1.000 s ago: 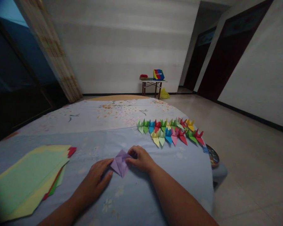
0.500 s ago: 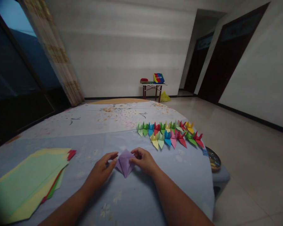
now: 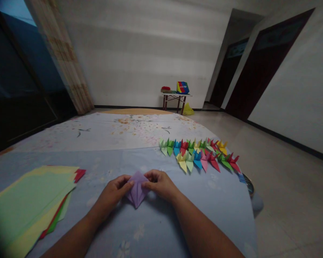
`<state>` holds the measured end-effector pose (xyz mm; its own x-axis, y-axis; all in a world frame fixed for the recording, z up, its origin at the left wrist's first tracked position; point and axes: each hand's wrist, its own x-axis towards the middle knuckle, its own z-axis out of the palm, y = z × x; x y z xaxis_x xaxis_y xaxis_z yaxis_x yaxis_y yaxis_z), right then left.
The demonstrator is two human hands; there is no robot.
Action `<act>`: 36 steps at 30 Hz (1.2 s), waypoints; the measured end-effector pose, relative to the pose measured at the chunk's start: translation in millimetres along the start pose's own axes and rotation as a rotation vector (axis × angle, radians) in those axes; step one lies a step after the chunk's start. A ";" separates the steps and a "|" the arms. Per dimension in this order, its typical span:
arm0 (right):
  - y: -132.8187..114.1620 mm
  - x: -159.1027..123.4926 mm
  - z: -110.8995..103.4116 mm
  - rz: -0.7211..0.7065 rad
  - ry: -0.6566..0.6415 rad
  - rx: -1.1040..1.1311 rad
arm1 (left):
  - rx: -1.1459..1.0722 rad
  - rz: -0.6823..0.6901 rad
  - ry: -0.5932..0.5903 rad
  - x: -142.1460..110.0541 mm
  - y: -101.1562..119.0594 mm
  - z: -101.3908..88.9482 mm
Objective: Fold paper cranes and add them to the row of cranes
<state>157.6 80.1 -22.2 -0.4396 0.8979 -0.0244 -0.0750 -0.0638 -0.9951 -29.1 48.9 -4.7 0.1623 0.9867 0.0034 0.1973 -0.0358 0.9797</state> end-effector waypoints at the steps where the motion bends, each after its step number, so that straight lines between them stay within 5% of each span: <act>1: -0.5 -1.4 -0.7 -0.007 0.002 -0.017 | -0.004 -0.008 -0.001 0.3 -0.7 0.7; 22: -1.0 -3.4 3.1 -0.110 0.071 -0.172 | -0.074 0.010 -0.044 0.4 -3.4 9.5; 36: -2.2 -4.1 2.1 -0.083 -0.030 -0.006 | -0.081 0.003 0.008 -1.6 -2.4 12.8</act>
<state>157.7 75.6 -19.8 -0.4583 0.8867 0.0606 -0.1066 0.0128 -0.9942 -17.4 45.4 -9.6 0.1553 0.9878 0.0075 0.1177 -0.0260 0.9927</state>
